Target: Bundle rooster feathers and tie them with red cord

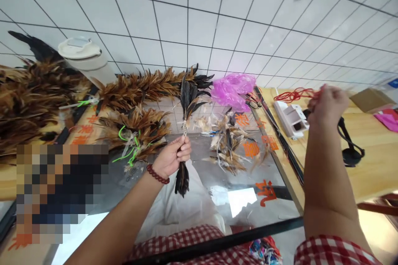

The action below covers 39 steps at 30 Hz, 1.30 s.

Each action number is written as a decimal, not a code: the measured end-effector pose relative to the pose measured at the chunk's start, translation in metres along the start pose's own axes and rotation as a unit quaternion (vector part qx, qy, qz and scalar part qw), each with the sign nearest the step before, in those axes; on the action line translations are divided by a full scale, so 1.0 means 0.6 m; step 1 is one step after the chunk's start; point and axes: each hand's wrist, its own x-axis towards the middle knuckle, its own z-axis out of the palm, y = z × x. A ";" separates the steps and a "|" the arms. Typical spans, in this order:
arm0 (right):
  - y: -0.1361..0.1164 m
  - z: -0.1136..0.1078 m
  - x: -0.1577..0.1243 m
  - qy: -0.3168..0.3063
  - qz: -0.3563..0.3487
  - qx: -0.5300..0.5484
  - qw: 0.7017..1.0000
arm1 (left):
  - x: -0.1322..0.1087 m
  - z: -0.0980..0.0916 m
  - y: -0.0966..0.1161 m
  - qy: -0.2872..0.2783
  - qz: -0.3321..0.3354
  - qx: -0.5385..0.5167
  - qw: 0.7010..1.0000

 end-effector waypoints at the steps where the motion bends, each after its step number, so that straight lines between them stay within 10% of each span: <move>1: 0.000 -0.026 -0.014 -0.021 -0.007 -0.065 0.998 | 0.000 0.000 0.001 0.001 0.001 -0.001 1.000; 8: -0.024 -0.175 -0.108 0.009 0.035 -0.091 0.995 | -0.001 0.004 0.000 0.001 0.014 -0.001 1.000; 12: -0.038 -0.214 -0.142 -0.046 0.078 0.011 0.996 | 0.000 0.001 0.001 -0.003 0.018 0.005 1.000; 16: -0.045 -0.237 -0.182 -0.043 0.037 -0.125 0.991 | -0.002 0.003 0.003 -0.007 0.028 0.035 0.999; 21: -0.089 -0.220 -0.322 -0.336 -0.082 -0.107 0.932 | -0.041 0.077 -0.045 -0.079 0.091 0.194 0.974; 25: -0.131 -0.182 -0.428 -0.429 -0.174 -0.010 0.886 | -0.068 0.151 -0.127 -0.226 0.014 0.362 0.904; 29: -0.121 -0.173 -0.430 -0.415 -0.179 0.036 0.892 | -0.073 0.158 -0.157 -0.267 -0.095 0.386 0.878; 33: -0.063 -0.199 -0.371 -0.399 -0.135 0.013 0.907 | -0.087 0.129 -0.089 -0.160 -0.019 0.390 0.907; 39: 0.012 -0.244 -0.284 -0.146 -0.057 -0.197 0.968 | -0.101 0.085 0.021 -0.041 0.051 0.399 0.915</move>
